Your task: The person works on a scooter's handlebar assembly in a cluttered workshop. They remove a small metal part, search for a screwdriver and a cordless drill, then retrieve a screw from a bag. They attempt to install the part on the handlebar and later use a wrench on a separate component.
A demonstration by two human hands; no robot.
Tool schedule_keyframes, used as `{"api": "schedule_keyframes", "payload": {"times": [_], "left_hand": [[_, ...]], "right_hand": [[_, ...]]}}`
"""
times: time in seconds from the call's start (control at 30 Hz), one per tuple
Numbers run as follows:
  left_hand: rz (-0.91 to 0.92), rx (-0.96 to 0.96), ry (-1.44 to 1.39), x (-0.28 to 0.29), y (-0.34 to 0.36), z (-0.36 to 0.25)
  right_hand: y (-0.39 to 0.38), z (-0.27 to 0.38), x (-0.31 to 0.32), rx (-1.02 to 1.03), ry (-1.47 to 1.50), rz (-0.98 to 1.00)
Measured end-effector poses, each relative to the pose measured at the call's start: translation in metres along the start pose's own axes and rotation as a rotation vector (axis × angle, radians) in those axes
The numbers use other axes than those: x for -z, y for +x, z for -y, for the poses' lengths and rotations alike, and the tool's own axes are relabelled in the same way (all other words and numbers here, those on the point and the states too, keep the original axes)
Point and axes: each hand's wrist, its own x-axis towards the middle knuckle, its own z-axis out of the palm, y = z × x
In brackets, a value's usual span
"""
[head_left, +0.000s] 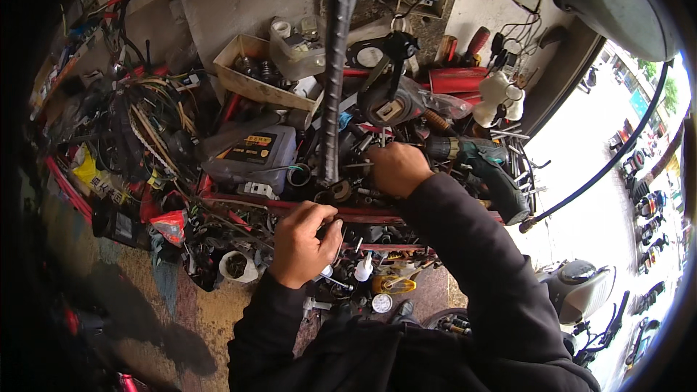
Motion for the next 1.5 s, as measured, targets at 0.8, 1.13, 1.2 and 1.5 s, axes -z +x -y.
{"api": "schedule_keyframes", "payload": {"times": [0.8,1.13,1.2,1.5], "left_hand": [[-0.075,-0.022,0.497,0.060,0.043,0.052],[-0.303,-0.045,0.310,0.052,0.048,0.055],[-0.314,0.008,0.245,0.049,0.048,0.055],[-0.379,0.059,0.148,0.035,0.056,0.058]], "right_hand": [[-0.083,0.024,0.005,0.061,0.210,-0.325],[-0.104,0.026,0.000,0.039,0.259,-0.379],[-0.106,0.027,-0.001,0.041,0.271,-0.396],[-0.119,0.026,-0.006,0.067,0.361,-0.443]]}}
